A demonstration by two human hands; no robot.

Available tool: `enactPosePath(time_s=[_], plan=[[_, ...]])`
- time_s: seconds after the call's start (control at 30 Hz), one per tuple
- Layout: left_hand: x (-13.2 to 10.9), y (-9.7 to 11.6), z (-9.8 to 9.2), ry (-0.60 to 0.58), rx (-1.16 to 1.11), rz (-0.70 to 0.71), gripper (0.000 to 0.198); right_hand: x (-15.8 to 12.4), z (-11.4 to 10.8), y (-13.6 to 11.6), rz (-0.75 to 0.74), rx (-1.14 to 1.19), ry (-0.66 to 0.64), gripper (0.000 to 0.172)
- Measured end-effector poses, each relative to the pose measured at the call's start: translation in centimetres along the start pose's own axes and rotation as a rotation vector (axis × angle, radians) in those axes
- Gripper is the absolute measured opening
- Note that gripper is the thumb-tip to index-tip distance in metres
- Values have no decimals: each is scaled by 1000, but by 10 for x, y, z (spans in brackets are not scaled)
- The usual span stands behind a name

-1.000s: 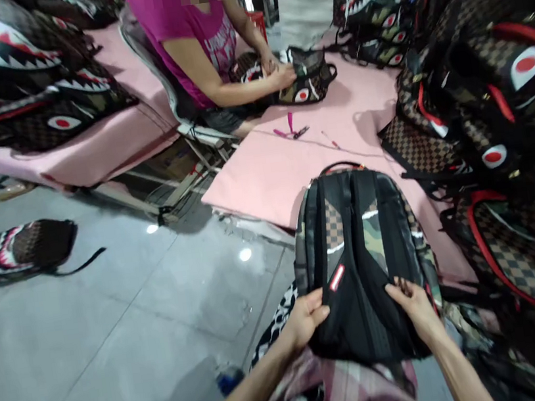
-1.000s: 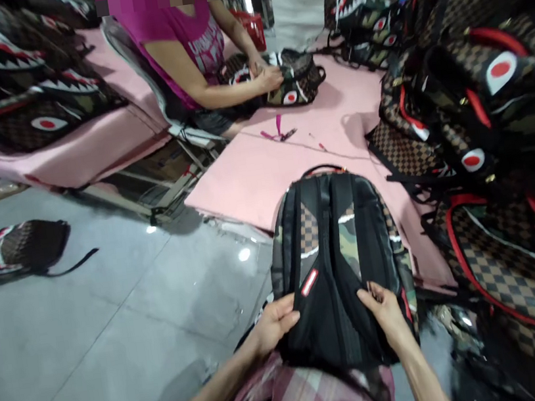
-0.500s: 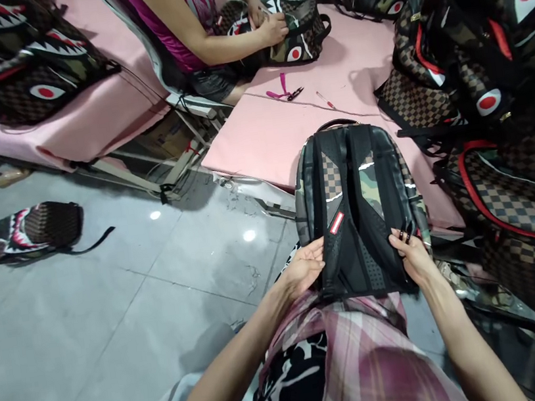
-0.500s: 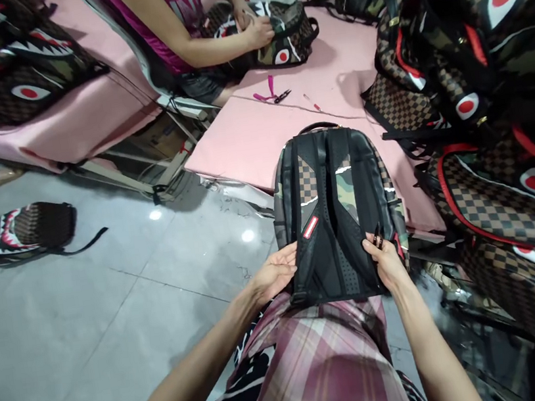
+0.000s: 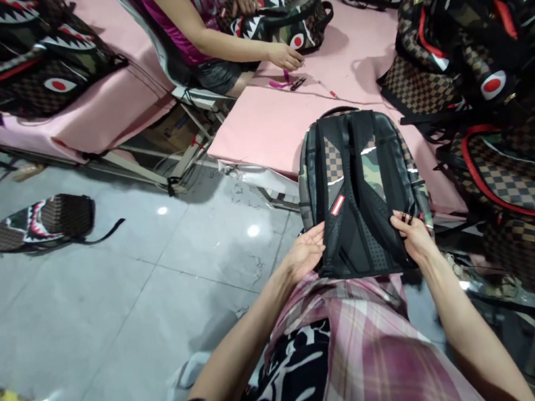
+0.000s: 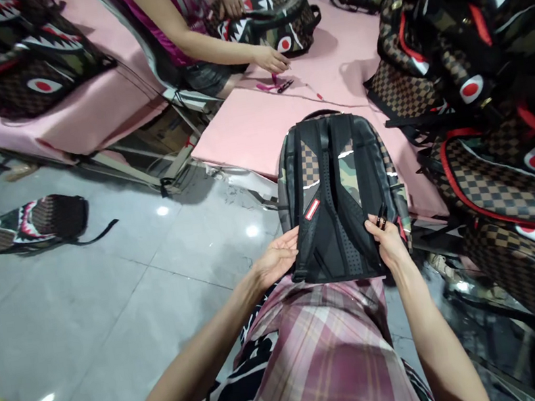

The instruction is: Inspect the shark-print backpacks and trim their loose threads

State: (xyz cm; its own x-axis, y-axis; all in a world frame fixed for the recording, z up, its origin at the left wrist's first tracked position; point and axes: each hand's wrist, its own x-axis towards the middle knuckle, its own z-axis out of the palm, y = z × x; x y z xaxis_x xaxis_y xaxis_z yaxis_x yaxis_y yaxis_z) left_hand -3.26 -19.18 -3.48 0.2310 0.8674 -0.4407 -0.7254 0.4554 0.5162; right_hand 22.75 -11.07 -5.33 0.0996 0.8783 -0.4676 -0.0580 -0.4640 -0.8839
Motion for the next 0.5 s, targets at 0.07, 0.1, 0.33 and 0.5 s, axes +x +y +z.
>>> enactPosePath(time_s=[0.07,0.1,0.33,0.5], plan=[[1,-3,-3,6,-11,-2,60,2,0,2,-5,-5,7,48],[1,-4,-4,10,-16,-1,60,3,1,3,-10,-4,9,48],[-3,17,-10,81,68,55,49,-10,-3,-17,-97,-20,27,45],[-11,50,-50,421,251,235,38,-8,-59,-53,-358,-3,23,36]])
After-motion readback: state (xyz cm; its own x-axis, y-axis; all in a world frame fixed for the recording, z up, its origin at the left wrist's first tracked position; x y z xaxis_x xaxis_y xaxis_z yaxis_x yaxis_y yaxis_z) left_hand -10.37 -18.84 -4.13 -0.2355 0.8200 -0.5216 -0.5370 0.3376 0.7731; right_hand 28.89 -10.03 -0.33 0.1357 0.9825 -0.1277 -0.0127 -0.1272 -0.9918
